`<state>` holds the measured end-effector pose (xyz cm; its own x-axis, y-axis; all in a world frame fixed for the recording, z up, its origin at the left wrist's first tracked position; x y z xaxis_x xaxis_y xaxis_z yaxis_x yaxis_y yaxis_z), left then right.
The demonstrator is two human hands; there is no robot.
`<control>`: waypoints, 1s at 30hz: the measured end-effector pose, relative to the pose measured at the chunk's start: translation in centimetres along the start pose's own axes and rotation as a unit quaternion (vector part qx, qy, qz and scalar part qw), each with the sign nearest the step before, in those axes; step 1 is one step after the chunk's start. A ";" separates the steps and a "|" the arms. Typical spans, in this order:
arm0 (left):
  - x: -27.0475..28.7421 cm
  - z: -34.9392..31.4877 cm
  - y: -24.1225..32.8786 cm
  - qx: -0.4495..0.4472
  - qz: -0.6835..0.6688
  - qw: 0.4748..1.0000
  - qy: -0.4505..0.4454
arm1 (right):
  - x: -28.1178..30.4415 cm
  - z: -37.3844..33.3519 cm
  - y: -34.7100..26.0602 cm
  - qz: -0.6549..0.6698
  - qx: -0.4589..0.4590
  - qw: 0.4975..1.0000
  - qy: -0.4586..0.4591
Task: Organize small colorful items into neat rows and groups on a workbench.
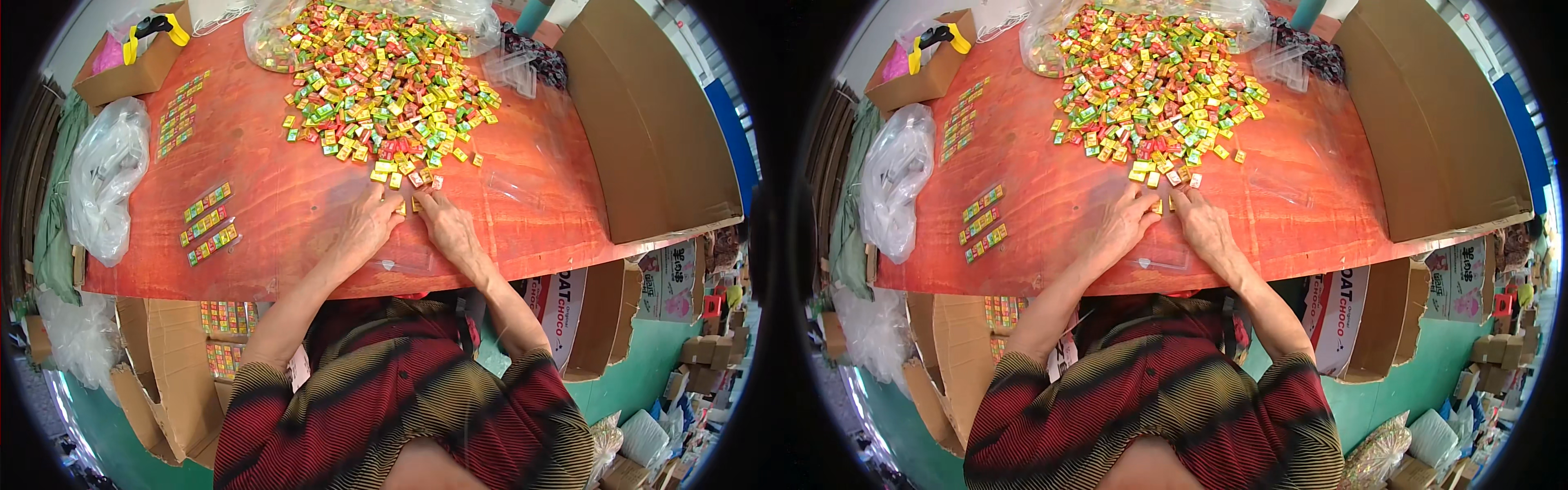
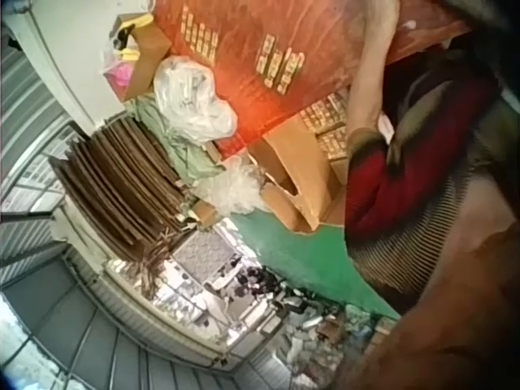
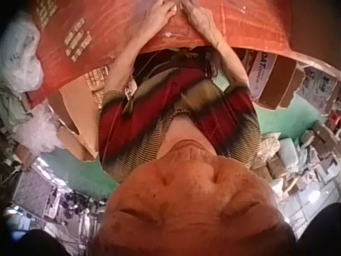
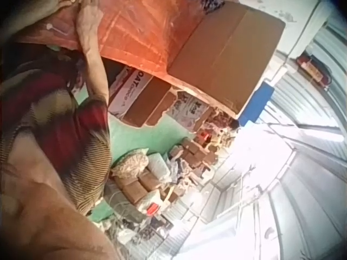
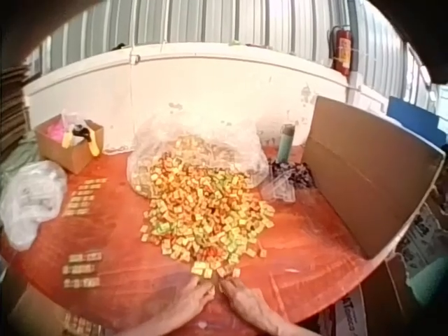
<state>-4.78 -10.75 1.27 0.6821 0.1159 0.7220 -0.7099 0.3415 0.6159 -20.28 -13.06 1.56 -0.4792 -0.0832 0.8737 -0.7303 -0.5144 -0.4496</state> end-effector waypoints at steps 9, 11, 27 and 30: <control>0.4 -0.4 -0.1 0.023 -0.011 1.000 -0.001 | 2.8 0.7 0.1 0.044 -0.031 0.998 0.014; 0.7 -0.5 -0.3 0.035 -0.005 0.999 -0.005 | 3.4 0.7 0.1 0.019 -0.064 0.998 0.019; 1.2 -0.6 -0.3 0.053 0.011 0.998 -0.019 | 1.7 2.4 2.5 -0.041 -0.110 0.993 0.028; 1.3 -0.5 -0.3 0.053 0.003 0.998 -0.015 | 1.6 2.3 2.9 -0.028 -0.099 0.994 0.045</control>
<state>-3.61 -10.22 1.81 0.6740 0.0881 0.7335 -0.7291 0.2396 0.6411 -22.07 -16.67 2.12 -0.4699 0.0217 0.8825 -0.8343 -0.3373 -0.4360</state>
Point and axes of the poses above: each hand's wrist, its own z-axis towards the middle knuckle, its own x-axis out of the back of the hand, y = z × x, the point moved 2 cm from there along z, towards the middle knuckle, and after that the axes turned 1 degree about -x, right-handed, at the moved point
